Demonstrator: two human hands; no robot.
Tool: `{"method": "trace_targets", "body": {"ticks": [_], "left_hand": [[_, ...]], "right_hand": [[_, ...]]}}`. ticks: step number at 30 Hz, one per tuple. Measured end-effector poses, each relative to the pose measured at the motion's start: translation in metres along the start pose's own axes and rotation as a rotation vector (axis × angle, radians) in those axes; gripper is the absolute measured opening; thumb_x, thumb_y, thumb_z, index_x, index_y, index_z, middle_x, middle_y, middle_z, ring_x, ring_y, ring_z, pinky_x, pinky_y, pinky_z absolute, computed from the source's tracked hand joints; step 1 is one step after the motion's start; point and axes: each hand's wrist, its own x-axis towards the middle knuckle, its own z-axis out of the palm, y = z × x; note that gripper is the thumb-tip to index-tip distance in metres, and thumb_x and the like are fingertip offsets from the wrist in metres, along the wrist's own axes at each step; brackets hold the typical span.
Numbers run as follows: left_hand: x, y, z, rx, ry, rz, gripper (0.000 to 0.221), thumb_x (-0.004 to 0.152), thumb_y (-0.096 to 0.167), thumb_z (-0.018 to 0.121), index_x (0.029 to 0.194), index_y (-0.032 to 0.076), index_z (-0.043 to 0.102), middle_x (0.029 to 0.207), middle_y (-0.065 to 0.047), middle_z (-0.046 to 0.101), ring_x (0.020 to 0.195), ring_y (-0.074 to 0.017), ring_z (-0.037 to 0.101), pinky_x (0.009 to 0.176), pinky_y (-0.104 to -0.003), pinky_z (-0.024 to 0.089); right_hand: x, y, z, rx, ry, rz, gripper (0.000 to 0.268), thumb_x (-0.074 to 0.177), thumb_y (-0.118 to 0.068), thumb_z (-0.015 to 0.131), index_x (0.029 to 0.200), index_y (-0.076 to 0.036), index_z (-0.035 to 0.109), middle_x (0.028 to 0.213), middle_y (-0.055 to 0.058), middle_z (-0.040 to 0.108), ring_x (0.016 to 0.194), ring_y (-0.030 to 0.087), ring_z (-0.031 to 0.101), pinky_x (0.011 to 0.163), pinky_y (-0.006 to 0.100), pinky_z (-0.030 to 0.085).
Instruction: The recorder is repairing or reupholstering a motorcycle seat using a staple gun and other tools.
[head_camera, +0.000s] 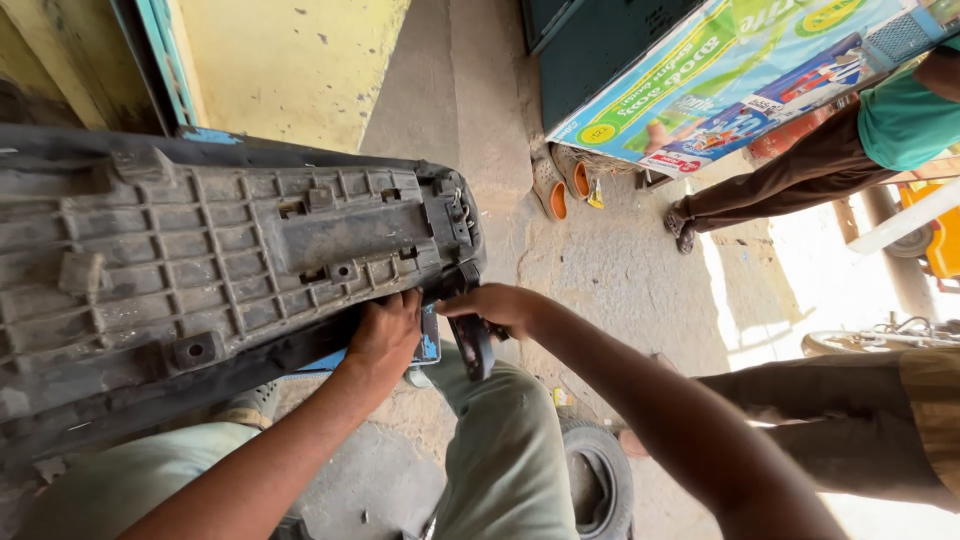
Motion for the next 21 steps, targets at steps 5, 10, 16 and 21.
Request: {"method": "trace_targets", "body": {"ticks": [5, 10, 16, 21], "left_hand": [[-0.002, -0.007, -0.002, -0.072, 0.137, -0.097, 0.059, 0.089, 0.024, 0.057, 0.144, 0.003, 0.055, 0.119, -0.006, 0.062, 0.105, -0.021, 0.06, 0.071, -0.034, 0.054], [0.001, -0.011, -0.001, -0.155, 0.055, -0.066, 0.057, 0.092, 0.019, 0.054, 0.147, 0.003, 0.05, 0.119, -0.006, 0.06, 0.106, -0.0207, 0.06, 0.073, -0.032, 0.055], [-0.003, -0.027, -0.017, -0.306, -0.072, -0.024, 0.061, 0.092, 0.011, 0.056, 0.151, 0.0, 0.043, 0.126, -0.011, 0.057, 0.109, -0.0233, 0.062, 0.081, -0.033, 0.057], [-0.014, -0.043, -0.049, -0.417, -0.114, -0.038, 0.065, 0.089, 0.008, 0.06, 0.151, 0.0, 0.041, 0.128, -0.013, 0.056, 0.113, -0.0273, 0.06, 0.091, -0.036, 0.055]], "right_hand": [[-0.05, 0.057, 0.035, -0.27, 0.12, -0.103, 0.043, 0.084, -0.036, 0.076, 0.11, -0.004, 0.064, 0.099, 0.014, 0.071, 0.093, 0.025, 0.068, 0.083, 0.04, 0.054], [-0.095, 0.053, 0.1, -0.576, 0.346, -0.362, 0.046, 0.077, -0.027, 0.075, 0.113, -0.005, 0.058, 0.11, 0.015, 0.063, 0.109, 0.029, 0.06, 0.098, 0.043, 0.044], [-0.046, 0.047, 0.129, -0.86, 0.447, -0.71, 0.05, 0.078, -0.025, 0.076, 0.118, -0.003, 0.056, 0.109, 0.015, 0.054, 0.108, 0.031, 0.051, 0.094, 0.045, 0.038], [-0.029, 0.039, 0.128, -0.83, 0.509, -0.895, 0.063, 0.078, -0.035, 0.083, 0.123, 0.0, 0.055, 0.109, 0.018, 0.054, 0.107, 0.034, 0.05, 0.095, 0.047, 0.037]]}}
